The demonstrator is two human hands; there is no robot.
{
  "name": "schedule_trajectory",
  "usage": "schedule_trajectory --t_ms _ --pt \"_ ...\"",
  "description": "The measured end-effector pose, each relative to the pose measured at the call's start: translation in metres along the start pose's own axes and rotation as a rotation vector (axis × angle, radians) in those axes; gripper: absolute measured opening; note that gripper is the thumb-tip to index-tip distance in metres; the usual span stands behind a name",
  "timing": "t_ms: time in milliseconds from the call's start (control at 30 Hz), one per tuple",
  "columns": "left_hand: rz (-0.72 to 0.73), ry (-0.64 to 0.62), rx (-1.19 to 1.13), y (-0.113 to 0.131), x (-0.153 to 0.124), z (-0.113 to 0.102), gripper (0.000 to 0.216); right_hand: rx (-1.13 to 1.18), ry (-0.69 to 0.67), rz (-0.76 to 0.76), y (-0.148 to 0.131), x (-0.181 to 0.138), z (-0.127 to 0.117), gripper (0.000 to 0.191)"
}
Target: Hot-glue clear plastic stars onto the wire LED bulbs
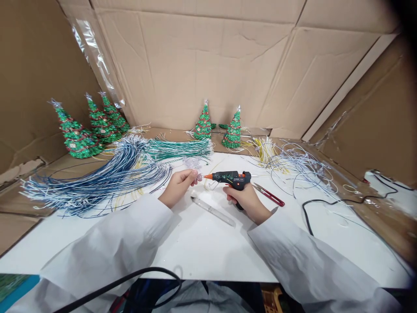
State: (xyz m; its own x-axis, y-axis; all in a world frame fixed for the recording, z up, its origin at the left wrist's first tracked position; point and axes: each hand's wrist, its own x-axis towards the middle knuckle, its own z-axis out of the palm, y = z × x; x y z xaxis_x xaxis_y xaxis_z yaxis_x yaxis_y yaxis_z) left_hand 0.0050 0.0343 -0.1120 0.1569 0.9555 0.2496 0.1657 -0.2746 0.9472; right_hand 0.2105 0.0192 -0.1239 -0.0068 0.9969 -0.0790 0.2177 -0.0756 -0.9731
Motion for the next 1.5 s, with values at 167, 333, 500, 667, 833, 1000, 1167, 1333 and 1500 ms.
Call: schedule_trajectory --t_ms 167,333,500,667,833,1000,1167,1333,1500 --pt "0.012 -0.036 0.07 0.002 -0.002 0.0 0.039 -0.089 0.076 -0.056 0.007 0.004 -0.002 0.006" --pt "0.005 -0.038 0.106 0.002 -0.002 0.001 0.04 -0.122 0.099 -0.074 0.008 0.004 -0.003 0.007" --pt "-0.035 -0.027 0.094 -0.001 -0.002 0.001 0.042 -0.136 0.105 -0.081 0.008 0.002 -0.003 0.008" --pt "-0.054 -0.012 0.078 -0.003 -0.001 0.001 0.043 -0.114 0.076 -0.103 0.009 0.003 -0.002 0.004" --pt "-0.042 -0.021 0.052 -0.002 -0.002 0.001 0.041 -0.145 0.107 -0.103 0.009 0.003 -0.004 0.008" --pt "-0.07 -0.009 0.041 -0.005 0.0 0.001 0.042 -0.114 0.093 -0.131 0.011 0.004 -0.004 0.009" --pt "-0.101 0.011 0.018 -0.007 0.0 0.002 0.043 -0.047 0.067 -0.167 0.013 0.005 -0.001 0.019" --pt "-0.105 0.008 0.001 -0.008 0.0 0.003 0.045 -0.064 0.074 -0.169 0.01 0.002 -0.002 0.018" --pt "-0.103 0.018 0.015 -0.008 0.0 0.003 0.046 -0.061 0.087 -0.179 0.009 0.002 -0.001 0.018"
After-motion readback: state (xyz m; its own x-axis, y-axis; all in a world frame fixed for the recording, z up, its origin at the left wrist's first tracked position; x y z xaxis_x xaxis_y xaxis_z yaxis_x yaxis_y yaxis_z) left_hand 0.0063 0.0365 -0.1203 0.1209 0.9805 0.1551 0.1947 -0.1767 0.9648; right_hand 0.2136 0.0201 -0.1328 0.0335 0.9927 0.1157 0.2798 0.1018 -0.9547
